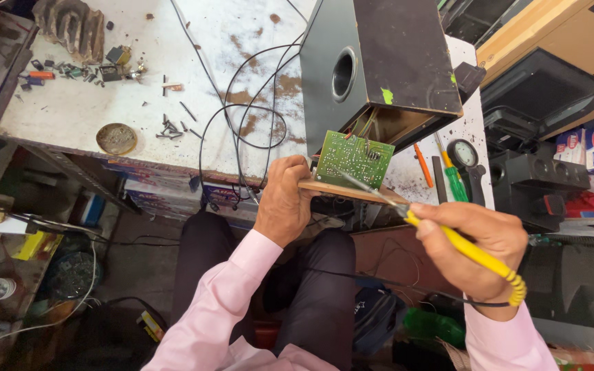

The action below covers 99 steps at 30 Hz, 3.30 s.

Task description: The person uses a soldering iron to work on a green circuit board, repeatedly touching the tip to various solder points while holding the board with the other hand. The person flips the board over and continues soldering different areas, then places the board back into a wooden enclosure.

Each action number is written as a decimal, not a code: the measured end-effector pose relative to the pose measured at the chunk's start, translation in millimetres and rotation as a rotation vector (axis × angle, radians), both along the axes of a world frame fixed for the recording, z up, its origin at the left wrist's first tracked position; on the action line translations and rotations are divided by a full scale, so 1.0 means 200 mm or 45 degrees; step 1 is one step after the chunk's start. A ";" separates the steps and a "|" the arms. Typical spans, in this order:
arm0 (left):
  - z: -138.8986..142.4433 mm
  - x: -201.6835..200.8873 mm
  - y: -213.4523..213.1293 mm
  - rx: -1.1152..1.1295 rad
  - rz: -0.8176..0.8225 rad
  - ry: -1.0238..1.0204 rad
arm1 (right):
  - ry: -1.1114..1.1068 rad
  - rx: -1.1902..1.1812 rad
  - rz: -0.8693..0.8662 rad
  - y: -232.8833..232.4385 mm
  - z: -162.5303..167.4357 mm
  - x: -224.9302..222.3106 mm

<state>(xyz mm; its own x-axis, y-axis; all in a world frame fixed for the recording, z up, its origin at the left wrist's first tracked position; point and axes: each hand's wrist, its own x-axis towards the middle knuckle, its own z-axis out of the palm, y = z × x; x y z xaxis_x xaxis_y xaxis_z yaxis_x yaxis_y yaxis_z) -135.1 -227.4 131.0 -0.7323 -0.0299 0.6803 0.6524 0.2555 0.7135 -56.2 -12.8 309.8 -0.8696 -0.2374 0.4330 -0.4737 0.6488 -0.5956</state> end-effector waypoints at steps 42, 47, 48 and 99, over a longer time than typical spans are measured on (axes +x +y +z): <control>-0.01 0.00 0.00 0.004 -0.012 0.005 | -0.430 -1.049 -0.203 0.21 -0.35 -0.07; -0.01 0.00 0.00 -0.008 -0.005 0.011 | -0.452 -1.038 -0.179 0.19 -0.36 -0.08; -0.01 0.00 0.00 -0.007 -0.006 0.008 | -0.452 -1.054 -0.163 0.19 -0.36 -0.08; 0.00 0.00 -0.01 0.004 -0.009 -0.005 | -0.471 -0.799 -0.290 0.12 -0.24 -0.11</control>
